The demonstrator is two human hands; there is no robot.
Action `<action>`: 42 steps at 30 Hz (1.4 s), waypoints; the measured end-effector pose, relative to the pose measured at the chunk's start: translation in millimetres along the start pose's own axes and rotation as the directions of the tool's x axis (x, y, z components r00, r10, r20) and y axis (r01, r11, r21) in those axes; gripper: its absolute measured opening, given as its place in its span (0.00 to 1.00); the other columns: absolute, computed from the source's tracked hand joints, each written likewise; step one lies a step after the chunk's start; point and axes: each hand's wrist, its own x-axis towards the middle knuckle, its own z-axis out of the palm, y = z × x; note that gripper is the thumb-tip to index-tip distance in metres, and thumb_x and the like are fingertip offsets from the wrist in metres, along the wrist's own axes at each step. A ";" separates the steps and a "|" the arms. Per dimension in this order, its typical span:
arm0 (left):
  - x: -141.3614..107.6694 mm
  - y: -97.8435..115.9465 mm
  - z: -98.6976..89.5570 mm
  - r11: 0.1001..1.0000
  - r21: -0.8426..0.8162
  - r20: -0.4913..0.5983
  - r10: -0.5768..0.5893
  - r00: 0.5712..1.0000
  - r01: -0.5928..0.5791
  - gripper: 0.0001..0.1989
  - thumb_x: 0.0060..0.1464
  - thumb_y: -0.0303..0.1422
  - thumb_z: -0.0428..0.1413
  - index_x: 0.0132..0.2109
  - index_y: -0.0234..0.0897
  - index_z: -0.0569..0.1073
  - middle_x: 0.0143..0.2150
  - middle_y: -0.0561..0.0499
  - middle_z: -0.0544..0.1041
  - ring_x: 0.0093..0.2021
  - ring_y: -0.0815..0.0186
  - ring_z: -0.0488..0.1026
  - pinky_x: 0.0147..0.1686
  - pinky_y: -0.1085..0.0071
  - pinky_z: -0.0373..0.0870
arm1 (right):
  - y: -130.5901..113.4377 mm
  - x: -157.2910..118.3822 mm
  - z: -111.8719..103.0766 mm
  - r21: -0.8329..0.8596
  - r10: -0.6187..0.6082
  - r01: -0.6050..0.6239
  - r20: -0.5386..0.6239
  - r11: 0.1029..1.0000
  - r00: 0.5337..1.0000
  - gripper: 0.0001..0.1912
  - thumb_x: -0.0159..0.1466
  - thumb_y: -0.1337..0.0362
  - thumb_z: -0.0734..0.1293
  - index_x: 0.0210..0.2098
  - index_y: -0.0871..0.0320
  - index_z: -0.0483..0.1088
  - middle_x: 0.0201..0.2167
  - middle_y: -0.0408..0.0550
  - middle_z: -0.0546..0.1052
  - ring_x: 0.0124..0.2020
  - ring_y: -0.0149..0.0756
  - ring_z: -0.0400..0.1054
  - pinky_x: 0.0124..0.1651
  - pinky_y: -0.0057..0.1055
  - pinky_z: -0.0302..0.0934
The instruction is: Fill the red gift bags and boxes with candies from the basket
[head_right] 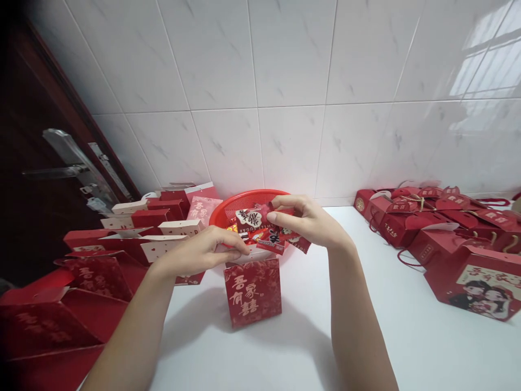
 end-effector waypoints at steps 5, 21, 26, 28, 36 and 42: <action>6.9 2.9 9.6 0.997 -0.024 -0.020 -0.068 0.998 0.067 0.11 0.50 0.30 0.59 0.42 0.37 0.79 0.40 0.51 0.81 0.40 0.59 0.77 0.40 0.67 0.72 | 2.6 5.9 3.9 -0.089 -0.108 0.121 0.142 0.989 0.984 0.15 0.67 0.58 0.66 0.27 0.60 0.64 0.21 0.39 0.64 0.20 0.23 0.56 0.19 0.21 0.51; 8.7 -1.3 14.5 0.995 -0.070 0.160 0.083 0.984 -0.073 0.46 0.41 0.45 0.69 0.66 0.45 0.63 0.62 0.49 0.72 0.64 0.48 0.64 0.62 0.59 0.61 | 37.9 34.0 15.1 0.082 -0.234 0.219 0.343 0.972 0.910 0.10 0.67 0.60 0.66 0.33 0.62 0.70 0.28 0.42 0.68 0.29 0.28 0.61 0.32 0.26 0.58; 11.3 -10.1 13.5 0.999 -0.033 0.246 0.029 0.969 -0.022 0.42 0.40 0.44 0.70 0.62 0.41 0.68 0.58 0.46 0.75 0.55 0.51 0.72 0.54 0.62 0.68 | 32.1 28.1 6.1 -0.031 -0.128 0.168 0.513 0.985 0.849 0.10 0.67 0.61 0.66 0.33 0.62 0.72 0.26 0.41 0.69 0.26 0.26 0.61 0.27 0.23 0.56; 12.6 -13.8 12.3 1.000 0.020 0.255 -0.019 0.967 0.014 0.44 0.39 0.45 0.70 0.63 0.39 0.67 0.60 0.44 0.73 0.56 0.50 0.72 0.53 0.62 0.68 | 27.9 24.0 3.0 -0.130 -0.031 0.117 0.531 0.985 0.847 0.10 0.67 0.61 0.65 0.34 0.62 0.72 0.25 0.41 0.69 0.23 0.24 0.60 0.24 0.22 0.54; 10.4 -15.8 2.2 0.999 0.042 0.297 -0.035 0.954 0.024 0.42 0.43 0.42 0.67 0.65 0.43 0.65 0.63 0.49 0.71 0.60 0.52 0.69 0.57 0.66 0.65 | 8.7 13.9 10.8 -0.458 0.209 0.029 0.461 0.888 0.862 0.07 0.64 0.67 0.65 0.36 0.61 0.77 0.20 0.38 0.68 0.19 0.24 0.57 0.22 0.23 0.50; 10.5 -16.3 3.2 1.000 0.013 0.325 0.013 0.946 -0.018 0.35 0.42 0.42 0.68 0.58 0.41 0.70 0.55 0.50 0.76 0.53 0.55 0.74 0.51 0.69 0.68 | 2.3 13.4 17.1 -0.455 0.229 0.002 0.451 0.891 0.863 0.15 0.61 0.65 0.70 0.48 0.59 0.76 0.25 0.41 0.75 0.23 0.27 0.65 0.26 0.23 0.56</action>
